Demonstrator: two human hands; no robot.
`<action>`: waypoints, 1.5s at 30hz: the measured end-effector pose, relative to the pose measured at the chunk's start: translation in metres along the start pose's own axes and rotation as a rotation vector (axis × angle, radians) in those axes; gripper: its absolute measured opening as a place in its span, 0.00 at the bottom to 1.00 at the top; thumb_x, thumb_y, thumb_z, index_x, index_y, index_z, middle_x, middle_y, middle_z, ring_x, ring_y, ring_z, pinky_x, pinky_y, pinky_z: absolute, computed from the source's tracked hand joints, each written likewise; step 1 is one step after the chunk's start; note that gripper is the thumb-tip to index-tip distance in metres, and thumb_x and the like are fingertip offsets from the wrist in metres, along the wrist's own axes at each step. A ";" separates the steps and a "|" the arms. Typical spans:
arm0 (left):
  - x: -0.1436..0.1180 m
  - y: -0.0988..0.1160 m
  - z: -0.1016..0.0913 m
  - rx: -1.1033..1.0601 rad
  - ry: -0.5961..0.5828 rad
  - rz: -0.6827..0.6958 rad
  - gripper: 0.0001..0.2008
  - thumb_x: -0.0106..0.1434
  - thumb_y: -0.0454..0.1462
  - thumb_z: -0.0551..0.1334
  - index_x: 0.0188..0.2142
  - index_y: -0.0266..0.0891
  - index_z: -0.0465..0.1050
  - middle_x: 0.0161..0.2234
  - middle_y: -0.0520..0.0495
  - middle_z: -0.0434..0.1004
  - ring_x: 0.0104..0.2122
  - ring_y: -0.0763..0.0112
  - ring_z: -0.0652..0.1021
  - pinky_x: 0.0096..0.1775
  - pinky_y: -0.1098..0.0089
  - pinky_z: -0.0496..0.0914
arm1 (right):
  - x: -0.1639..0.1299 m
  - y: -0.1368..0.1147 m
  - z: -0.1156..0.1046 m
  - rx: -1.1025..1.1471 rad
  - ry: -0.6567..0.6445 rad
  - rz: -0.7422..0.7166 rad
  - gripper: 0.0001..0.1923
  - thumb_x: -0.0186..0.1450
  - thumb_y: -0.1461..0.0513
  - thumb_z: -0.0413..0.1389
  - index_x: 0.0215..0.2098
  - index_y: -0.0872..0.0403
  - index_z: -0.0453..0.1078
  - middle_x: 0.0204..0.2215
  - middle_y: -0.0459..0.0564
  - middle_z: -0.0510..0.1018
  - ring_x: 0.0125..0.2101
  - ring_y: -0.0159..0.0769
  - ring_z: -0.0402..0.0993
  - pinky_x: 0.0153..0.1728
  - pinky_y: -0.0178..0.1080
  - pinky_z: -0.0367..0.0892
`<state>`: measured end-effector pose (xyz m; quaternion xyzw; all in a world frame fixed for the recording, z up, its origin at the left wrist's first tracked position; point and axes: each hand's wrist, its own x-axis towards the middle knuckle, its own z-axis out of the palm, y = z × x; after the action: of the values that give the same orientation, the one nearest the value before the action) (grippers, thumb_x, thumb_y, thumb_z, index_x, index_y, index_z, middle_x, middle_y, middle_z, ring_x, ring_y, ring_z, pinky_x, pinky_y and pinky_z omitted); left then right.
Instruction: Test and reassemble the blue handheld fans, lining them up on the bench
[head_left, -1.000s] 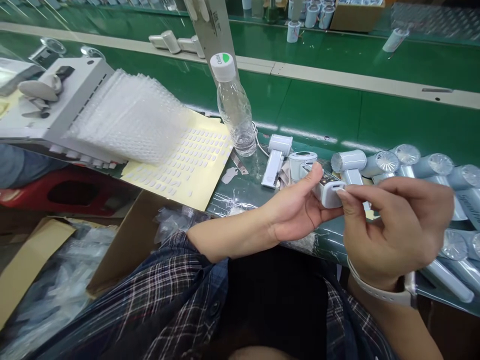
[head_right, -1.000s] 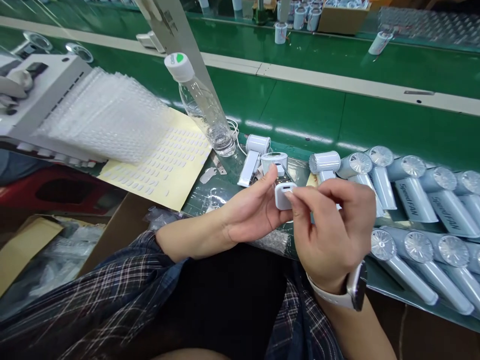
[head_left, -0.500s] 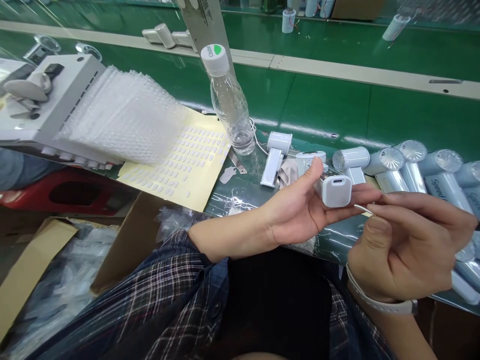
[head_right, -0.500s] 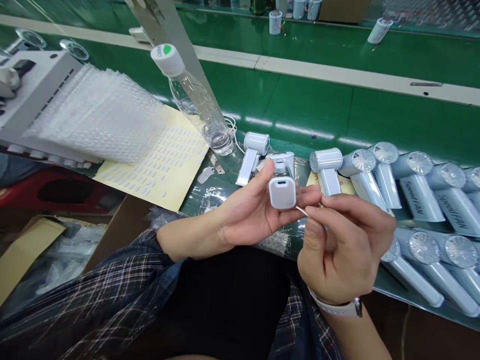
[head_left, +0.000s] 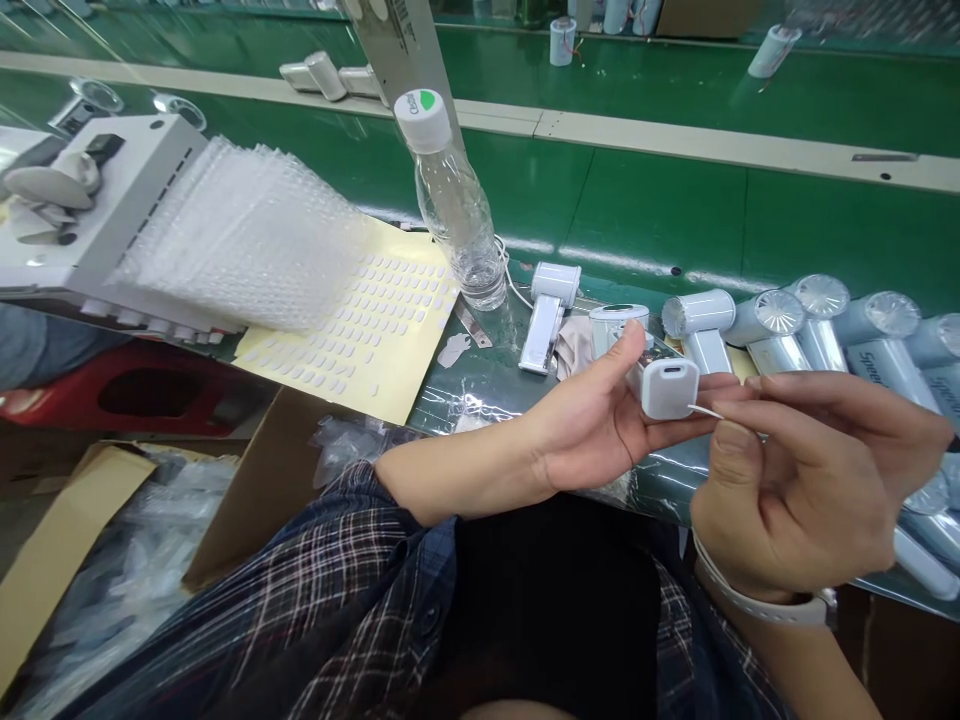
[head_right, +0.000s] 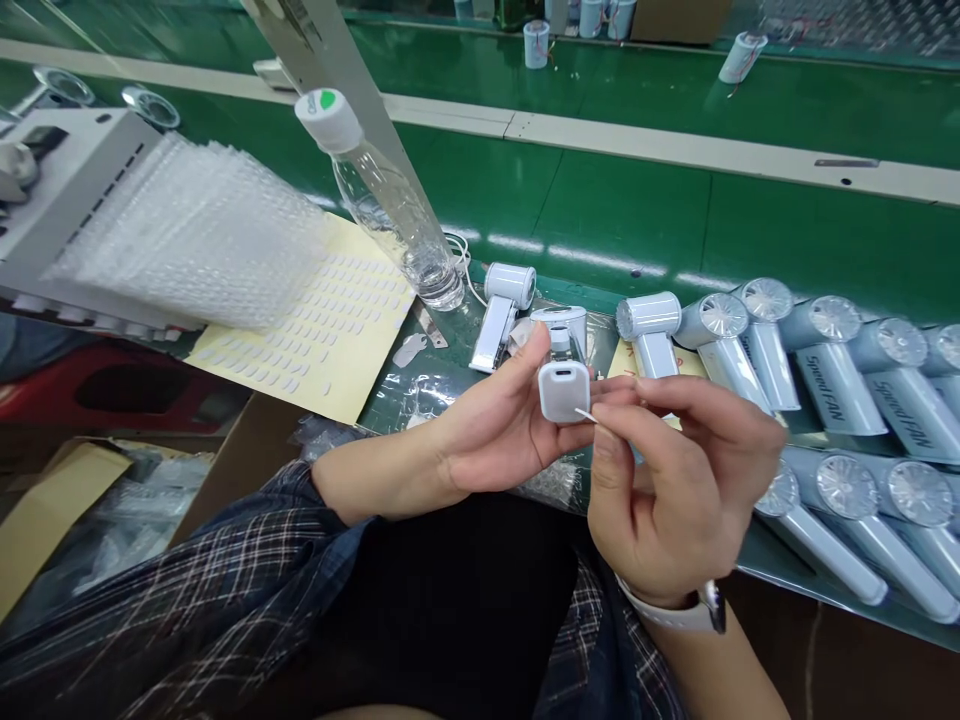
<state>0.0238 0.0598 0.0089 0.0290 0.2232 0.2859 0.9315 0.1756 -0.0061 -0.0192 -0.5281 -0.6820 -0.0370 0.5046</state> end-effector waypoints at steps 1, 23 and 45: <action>0.000 -0.002 0.000 0.023 0.013 0.008 0.33 0.81 0.49 0.42 0.61 0.28 0.75 0.46 0.33 0.86 0.45 0.63 0.85 0.55 0.65 0.75 | 0.003 -0.001 0.002 -0.016 0.039 -0.036 0.11 0.70 0.65 0.63 0.48 0.45 0.78 0.47 0.56 0.75 0.49 0.54 0.74 0.46 0.57 0.75; -0.089 0.020 -0.092 0.654 -0.310 0.022 0.34 0.48 0.49 0.82 0.51 0.40 0.77 0.37 0.48 0.80 0.35 0.69 0.80 0.37 0.72 0.74 | 0.047 0.014 0.083 0.174 -0.542 -0.004 0.12 0.73 0.62 0.54 0.45 0.53 0.80 0.40 0.54 0.84 0.39 0.44 0.81 0.40 0.45 0.75; -0.142 0.062 -0.133 0.798 0.293 0.965 0.55 0.59 0.45 0.77 0.72 0.60 0.40 0.60 0.39 0.76 0.41 0.57 0.88 0.45 0.59 0.83 | -0.001 -0.049 0.161 -0.237 -0.856 -0.219 0.10 0.71 0.60 0.65 0.45 0.61 0.80 0.58 0.70 0.75 0.56 0.58 0.69 0.55 0.55 0.70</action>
<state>-0.1700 0.0242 -0.0426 0.4310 0.3990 0.5691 0.5755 0.0335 0.0657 -0.0745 -0.4750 -0.8719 0.0536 0.1065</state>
